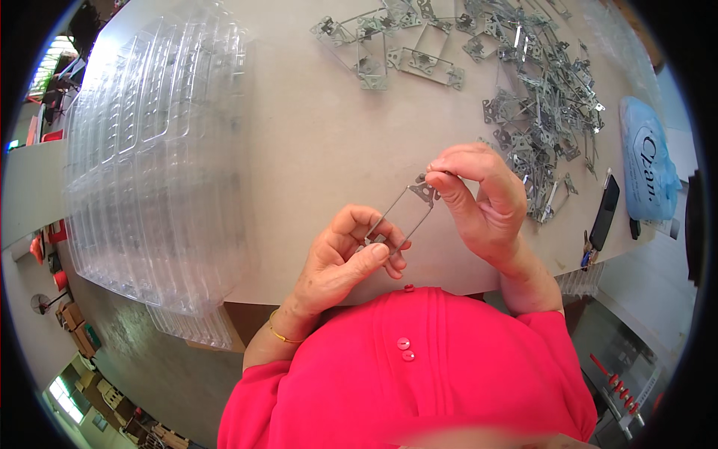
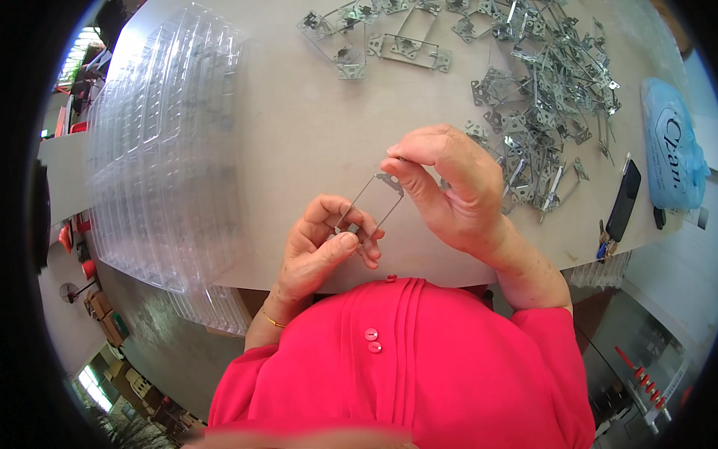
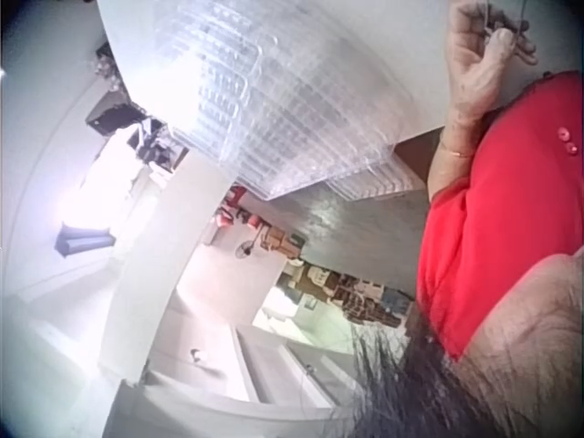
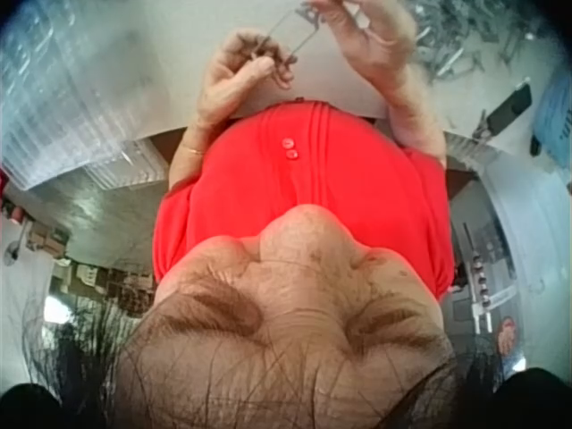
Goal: The person assembles small metal plates with thin metal rods by hand, then places the finished components into a plastic tray.
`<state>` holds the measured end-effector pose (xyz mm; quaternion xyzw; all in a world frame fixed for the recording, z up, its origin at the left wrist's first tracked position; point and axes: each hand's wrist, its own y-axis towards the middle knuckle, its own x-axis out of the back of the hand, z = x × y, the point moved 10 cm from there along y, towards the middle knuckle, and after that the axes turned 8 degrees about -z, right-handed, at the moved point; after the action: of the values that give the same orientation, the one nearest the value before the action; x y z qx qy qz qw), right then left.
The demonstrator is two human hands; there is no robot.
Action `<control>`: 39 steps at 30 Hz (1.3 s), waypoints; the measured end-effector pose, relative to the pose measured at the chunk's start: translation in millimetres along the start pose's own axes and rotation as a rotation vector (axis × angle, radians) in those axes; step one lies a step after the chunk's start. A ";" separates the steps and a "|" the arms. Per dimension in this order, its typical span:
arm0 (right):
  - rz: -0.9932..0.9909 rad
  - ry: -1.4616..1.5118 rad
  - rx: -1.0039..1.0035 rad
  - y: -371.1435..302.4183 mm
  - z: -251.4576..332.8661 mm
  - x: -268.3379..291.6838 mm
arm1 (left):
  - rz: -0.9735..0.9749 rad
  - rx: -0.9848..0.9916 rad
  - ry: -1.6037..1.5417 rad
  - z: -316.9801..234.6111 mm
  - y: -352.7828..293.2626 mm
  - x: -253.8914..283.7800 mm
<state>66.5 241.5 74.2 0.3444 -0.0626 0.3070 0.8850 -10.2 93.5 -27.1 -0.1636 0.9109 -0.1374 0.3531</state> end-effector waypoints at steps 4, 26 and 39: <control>-0.010 0.007 0.009 -1.4 1.8 2.6 | -0.050 -0.024 0.045 -5.1 -4.4 -3.6; -0.018 0.051 0.013 -4.3 3.9 19.8 | -0.053 -0.138 0.197 -18.3 -3.5 -20.7; -0.034 0.189 -0.134 -14.1 -4.0 8.8 | -0.014 -0.128 0.142 -19.6 -4.6 -26.1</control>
<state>81.5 240.5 65.9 0.2552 0.0065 0.3182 0.9130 -4.6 102.2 4.2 -0.1819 0.9393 -0.0926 0.2757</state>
